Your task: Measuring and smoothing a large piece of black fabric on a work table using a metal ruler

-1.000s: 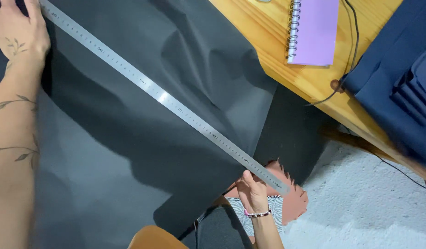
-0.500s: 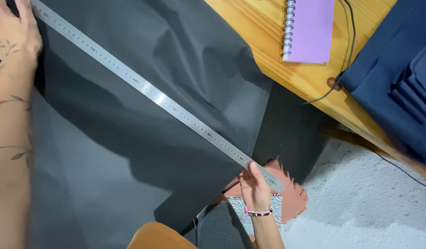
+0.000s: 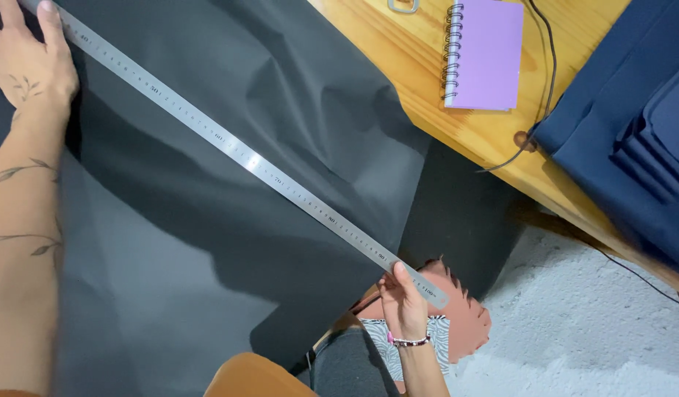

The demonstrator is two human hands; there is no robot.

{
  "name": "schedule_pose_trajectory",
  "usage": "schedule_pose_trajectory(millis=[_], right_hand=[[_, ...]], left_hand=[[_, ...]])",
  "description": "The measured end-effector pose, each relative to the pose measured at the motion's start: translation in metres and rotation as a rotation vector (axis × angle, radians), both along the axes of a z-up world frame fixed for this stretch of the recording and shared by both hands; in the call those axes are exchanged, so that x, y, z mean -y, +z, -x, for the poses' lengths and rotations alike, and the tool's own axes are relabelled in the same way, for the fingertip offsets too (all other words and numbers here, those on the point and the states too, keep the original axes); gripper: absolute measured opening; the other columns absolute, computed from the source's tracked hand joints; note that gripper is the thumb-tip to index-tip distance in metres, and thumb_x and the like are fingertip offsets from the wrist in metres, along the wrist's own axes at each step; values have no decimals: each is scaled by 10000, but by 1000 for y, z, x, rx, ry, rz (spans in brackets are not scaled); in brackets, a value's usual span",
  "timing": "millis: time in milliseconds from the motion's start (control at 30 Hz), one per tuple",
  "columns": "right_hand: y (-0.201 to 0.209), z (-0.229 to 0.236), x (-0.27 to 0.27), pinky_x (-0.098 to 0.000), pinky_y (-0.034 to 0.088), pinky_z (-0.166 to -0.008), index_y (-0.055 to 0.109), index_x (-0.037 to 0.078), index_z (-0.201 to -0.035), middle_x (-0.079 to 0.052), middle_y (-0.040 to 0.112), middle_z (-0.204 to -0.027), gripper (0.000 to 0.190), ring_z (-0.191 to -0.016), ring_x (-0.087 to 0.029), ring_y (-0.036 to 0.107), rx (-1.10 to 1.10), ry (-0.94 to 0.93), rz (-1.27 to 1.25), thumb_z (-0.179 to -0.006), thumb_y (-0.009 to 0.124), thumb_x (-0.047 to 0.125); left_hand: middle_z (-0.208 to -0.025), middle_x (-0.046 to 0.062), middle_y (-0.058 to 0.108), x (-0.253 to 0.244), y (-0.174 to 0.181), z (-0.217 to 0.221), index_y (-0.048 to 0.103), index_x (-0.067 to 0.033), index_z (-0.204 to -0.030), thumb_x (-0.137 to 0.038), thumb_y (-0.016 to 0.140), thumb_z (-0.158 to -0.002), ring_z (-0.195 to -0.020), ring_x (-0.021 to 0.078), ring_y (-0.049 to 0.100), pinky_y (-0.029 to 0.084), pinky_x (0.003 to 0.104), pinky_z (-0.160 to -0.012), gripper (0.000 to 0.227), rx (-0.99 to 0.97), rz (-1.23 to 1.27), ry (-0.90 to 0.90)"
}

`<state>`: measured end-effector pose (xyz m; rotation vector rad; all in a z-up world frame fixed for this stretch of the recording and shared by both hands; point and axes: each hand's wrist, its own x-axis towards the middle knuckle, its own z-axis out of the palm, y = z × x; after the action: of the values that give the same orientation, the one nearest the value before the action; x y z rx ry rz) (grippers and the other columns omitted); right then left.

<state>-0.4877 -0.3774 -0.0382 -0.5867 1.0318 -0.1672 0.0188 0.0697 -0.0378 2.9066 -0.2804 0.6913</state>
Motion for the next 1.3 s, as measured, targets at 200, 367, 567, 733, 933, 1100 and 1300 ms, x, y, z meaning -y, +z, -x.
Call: schedule_pose_trajectory(millis=[200,367,567,733,933,1100,1300], right_hand=[[-7,2,0,-281,564,-733,740,58,-1003,-69,735,-935,113,-821,-159,671,-36,-12,-12,-942,737,153],[-17,4,1,-261,563,-699,733,40,-998,-94,760,-983,106,-837,-155,690,-43,-46,-49,-943,725,130],[-13,0,-1,-282,571,-709,746,41,-977,-85,741,-913,99,-804,-174,681,-105,-62,-36,-936,738,131],[-28,6,1,-277,558,-695,726,52,-976,-65,725,-902,81,-804,-154,667,-35,-55,-35,-944,729,127],[-27,7,1,-289,561,-721,730,73,-936,-36,705,-860,74,-802,-148,663,-33,-41,-49,-956,725,144],[-31,9,-1,-283,558,-709,735,54,-993,-54,719,-897,96,-813,-152,667,-12,-21,-35,-963,713,143],[-42,9,6,-279,589,-693,754,60,-976,-51,762,-868,72,-788,-145,706,-124,-91,-74,-963,709,114]], left_hand=[[-1312,306,545,4,1,0,509,-102,-1561,-400,619,-1235,-1104,522,585,500,621,-814,454,-46,-57,106],[-1469,268,397,15,15,6,506,-29,-1597,-415,591,-1217,-1264,515,463,379,640,-976,549,-140,47,130],[-1390,314,431,16,16,9,598,100,-1526,-410,525,-1229,-1238,475,363,278,630,-995,595,-28,1,51],[-1365,321,455,14,13,6,631,103,-1504,-377,594,-1207,-1208,490,404,308,628,-970,566,2,-2,36],[-1415,292,433,15,13,6,559,46,-1554,-388,572,-1214,-1236,482,416,326,620,-983,551,-77,15,93],[-1399,293,434,16,17,7,562,58,-1550,-409,528,-1219,-1241,465,399,315,600,-992,573,-54,6,74],[-1447,444,391,21,19,9,536,150,-1568,-359,537,-1201,-1275,570,287,113,656,-1054,627,-122,123,71]])
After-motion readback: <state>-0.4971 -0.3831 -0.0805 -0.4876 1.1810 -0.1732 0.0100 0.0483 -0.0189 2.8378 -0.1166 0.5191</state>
